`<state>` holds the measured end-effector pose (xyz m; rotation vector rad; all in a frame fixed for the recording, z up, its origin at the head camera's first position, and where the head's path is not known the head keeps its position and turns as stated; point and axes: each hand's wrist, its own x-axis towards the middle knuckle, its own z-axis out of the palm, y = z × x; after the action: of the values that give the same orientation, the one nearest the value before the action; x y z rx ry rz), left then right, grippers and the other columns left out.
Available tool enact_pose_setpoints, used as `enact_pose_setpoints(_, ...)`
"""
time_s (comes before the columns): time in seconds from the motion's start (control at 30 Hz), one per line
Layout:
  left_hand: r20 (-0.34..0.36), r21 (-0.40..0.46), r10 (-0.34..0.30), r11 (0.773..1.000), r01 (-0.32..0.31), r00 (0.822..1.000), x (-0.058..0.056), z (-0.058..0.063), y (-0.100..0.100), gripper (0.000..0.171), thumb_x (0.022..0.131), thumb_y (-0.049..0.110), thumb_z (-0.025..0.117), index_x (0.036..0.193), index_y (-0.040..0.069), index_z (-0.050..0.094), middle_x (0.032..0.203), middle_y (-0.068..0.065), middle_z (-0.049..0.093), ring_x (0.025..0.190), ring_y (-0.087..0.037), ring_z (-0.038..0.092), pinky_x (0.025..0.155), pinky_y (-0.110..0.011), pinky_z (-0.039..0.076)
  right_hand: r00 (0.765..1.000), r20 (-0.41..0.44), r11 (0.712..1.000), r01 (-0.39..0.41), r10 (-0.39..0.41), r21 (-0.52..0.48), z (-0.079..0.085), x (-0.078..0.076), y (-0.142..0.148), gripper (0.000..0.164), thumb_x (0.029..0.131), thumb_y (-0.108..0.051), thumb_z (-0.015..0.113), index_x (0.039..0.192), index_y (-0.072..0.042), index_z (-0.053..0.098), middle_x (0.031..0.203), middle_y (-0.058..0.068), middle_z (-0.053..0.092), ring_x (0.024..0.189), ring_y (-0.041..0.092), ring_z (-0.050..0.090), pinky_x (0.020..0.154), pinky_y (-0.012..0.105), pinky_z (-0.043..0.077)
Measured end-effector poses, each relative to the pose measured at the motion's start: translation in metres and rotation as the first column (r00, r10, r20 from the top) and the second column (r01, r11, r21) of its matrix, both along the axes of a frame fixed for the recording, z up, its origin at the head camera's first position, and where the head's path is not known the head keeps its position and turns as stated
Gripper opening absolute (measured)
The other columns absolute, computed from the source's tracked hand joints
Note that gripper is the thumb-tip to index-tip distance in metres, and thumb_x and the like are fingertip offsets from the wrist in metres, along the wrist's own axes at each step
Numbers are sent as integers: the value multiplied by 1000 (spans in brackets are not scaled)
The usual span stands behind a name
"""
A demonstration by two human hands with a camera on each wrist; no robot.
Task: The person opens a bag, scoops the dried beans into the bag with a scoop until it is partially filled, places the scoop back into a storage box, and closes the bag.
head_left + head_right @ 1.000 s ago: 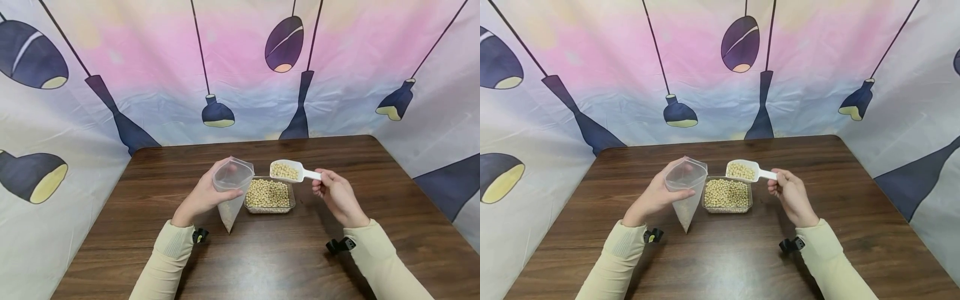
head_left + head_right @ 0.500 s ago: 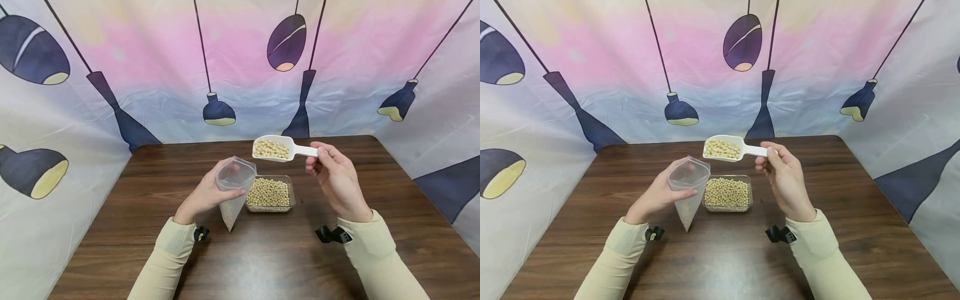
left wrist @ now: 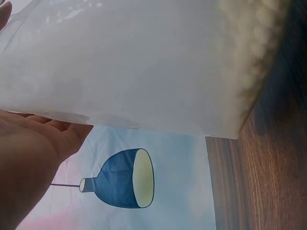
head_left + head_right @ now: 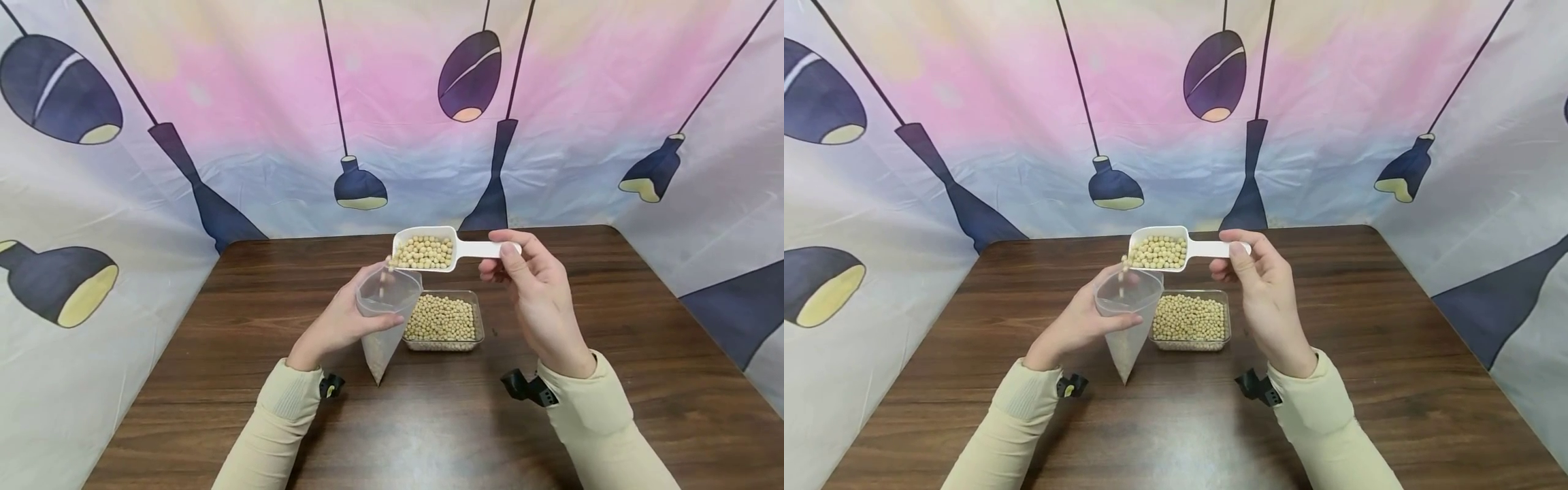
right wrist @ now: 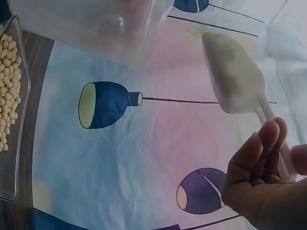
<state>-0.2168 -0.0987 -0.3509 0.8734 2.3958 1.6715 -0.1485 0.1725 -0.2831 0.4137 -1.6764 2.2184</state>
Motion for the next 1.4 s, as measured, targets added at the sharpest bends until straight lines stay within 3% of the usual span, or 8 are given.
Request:
enact_pose_setpoints(0.47,-11,-4,4,1000,-4,1000,-1,0,1,84,75,20,85,146,22,40,129,-4,54,109,-24,58,88,-41,51,993,-96,989,86,-74,121,2,2,3,27,101,-13,50,118,6,58,81,10,66,76,19,63,75,28,51)
enact_pose_setpoints(0.83,19,23,3,1000,-4,1000,0,4,2,84,76,8,83,147,16,38,130,-8,54,113,-28,57,93,-44,48,984,-105,970,159,-142,182,8,8,6,29,101,-14,51,119,7,58,82,13,66,77,21,64,77,29,52)
enact_pose_setpoints(1.03,7,7,-4,1000,4,1000,-1,3,2,81,77,15,84,145,18,41,126,-4,55,109,-23,58,91,-41,50,983,-115,968,165,-145,189,8,9,5,27,101,-13,52,119,5,59,83,13,67,78,21,65,78,29,52)
enact_pose_setpoints(1.4,-5,-18,11,1000,-11,1000,-2,1,1,79,76,21,85,143,24,43,126,-1,55,109,-23,58,90,-42,50,963,-226,959,197,-150,205,5,11,-2,21,100,-3,51,115,7,61,86,13,66,79,18,66,77,27,52)
